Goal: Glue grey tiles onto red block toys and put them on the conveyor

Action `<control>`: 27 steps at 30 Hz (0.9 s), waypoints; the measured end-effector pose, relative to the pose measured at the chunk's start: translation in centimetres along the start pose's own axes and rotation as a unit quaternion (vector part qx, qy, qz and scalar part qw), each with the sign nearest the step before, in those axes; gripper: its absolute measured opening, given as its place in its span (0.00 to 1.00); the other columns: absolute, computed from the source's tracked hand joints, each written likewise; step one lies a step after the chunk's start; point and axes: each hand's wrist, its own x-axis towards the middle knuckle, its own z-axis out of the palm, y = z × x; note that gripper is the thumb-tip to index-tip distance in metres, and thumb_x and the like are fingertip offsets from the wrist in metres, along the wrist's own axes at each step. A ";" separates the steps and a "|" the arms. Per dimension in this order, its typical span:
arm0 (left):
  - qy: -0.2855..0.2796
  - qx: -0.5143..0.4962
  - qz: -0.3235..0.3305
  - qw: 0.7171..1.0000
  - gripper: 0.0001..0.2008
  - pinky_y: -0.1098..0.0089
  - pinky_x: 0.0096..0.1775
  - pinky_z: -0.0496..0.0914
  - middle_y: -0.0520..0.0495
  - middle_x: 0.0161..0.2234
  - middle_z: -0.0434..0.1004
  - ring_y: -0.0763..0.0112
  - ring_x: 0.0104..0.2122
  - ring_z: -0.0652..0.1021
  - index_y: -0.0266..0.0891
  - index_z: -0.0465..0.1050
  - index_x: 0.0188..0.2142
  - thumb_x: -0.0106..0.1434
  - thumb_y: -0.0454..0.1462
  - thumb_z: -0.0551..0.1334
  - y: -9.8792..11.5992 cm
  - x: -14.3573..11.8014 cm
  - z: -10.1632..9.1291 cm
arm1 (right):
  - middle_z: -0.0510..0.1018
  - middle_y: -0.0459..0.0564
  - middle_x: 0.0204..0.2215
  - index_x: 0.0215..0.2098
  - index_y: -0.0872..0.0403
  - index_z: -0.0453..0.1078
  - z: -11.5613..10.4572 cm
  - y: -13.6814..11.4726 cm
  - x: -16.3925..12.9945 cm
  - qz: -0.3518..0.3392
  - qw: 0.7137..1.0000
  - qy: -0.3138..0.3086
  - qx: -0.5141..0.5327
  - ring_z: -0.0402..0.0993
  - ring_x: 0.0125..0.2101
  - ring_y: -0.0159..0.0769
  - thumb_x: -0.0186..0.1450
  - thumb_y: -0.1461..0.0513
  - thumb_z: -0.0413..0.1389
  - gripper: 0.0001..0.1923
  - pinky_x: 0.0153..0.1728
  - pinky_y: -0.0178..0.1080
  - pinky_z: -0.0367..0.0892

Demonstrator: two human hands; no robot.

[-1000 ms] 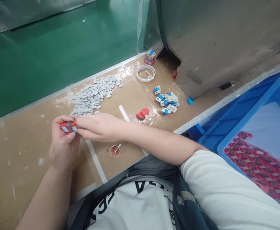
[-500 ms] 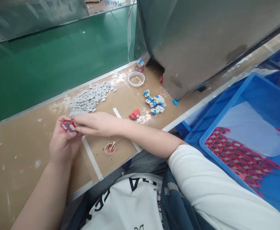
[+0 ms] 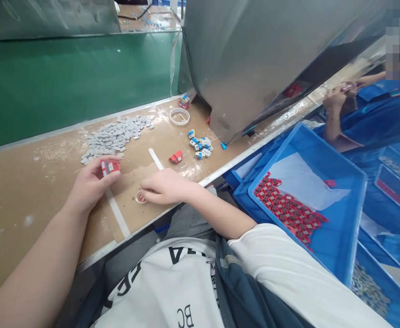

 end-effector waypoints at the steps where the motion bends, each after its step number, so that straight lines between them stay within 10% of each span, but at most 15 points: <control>1: -0.006 0.020 -0.003 1.000 0.28 0.63 0.43 0.76 0.48 0.39 0.79 0.61 0.38 0.78 0.43 0.81 0.51 0.55 0.52 0.79 0.1 0.0 -0.1 | 0.78 0.50 0.31 0.32 0.54 0.70 0.1 -0.1 0.2 -0.014 1.000 0.005 -0.002 0.67 0.30 0.35 0.79 0.55 0.51 0.19 0.33 0.39 0.50; 10: -0.041 -0.019 -0.045 0.998 0.42 0.55 0.56 0.79 0.40 0.52 0.84 0.53 0.49 0.84 0.39 0.78 0.57 0.47 0.54 0.83 -1.0 0.4 0.2 | 0.63 0.41 0.23 0.26 0.52 0.59 0.3 0.4 0.3 -0.027 0.996 0.038 0.081 0.57 0.26 0.30 0.77 0.57 0.52 0.21 0.32 0.37 0.49; 15: -0.060 0.028 -0.067 0.996 0.41 0.54 0.51 0.81 0.40 0.48 0.86 0.53 0.44 0.86 0.39 0.80 0.56 0.48 0.55 0.82 -0.8 0.3 0.3 | 0.48 0.38 0.22 0.23 0.50 0.46 0.5 1.3 0.6 0.042 0.963 0.195 0.179 0.48 0.25 0.27 0.75 0.54 0.52 0.26 0.30 0.38 0.46; 20: -0.065 0.071 -0.069 0.993 0.37 0.55 0.51 0.80 0.42 0.45 0.88 0.53 0.42 0.86 0.39 0.82 0.55 0.50 0.54 0.80 -0.4 0.2 0.5 | 0.51 0.40 0.23 0.24 0.50 0.47 0.7 1.6 2.9 0.073 0.914 0.346 0.197 0.50 0.26 0.29 0.76 0.48 0.52 0.28 0.32 0.38 0.50; 27: -0.061 0.108 -0.062 0.990 0.37 0.56 0.45 0.80 0.44 0.39 0.87 0.54 0.38 0.85 0.39 0.82 0.53 0.49 0.56 0.79 -1.0 0.3 0.5 | 0.54 0.40 0.23 0.25 0.49 0.48 1.4 1.9 5.0 0.044 0.931 0.330 0.151 0.55 0.28 0.30 0.77 0.51 0.51 0.26 0.34 0.38 0.53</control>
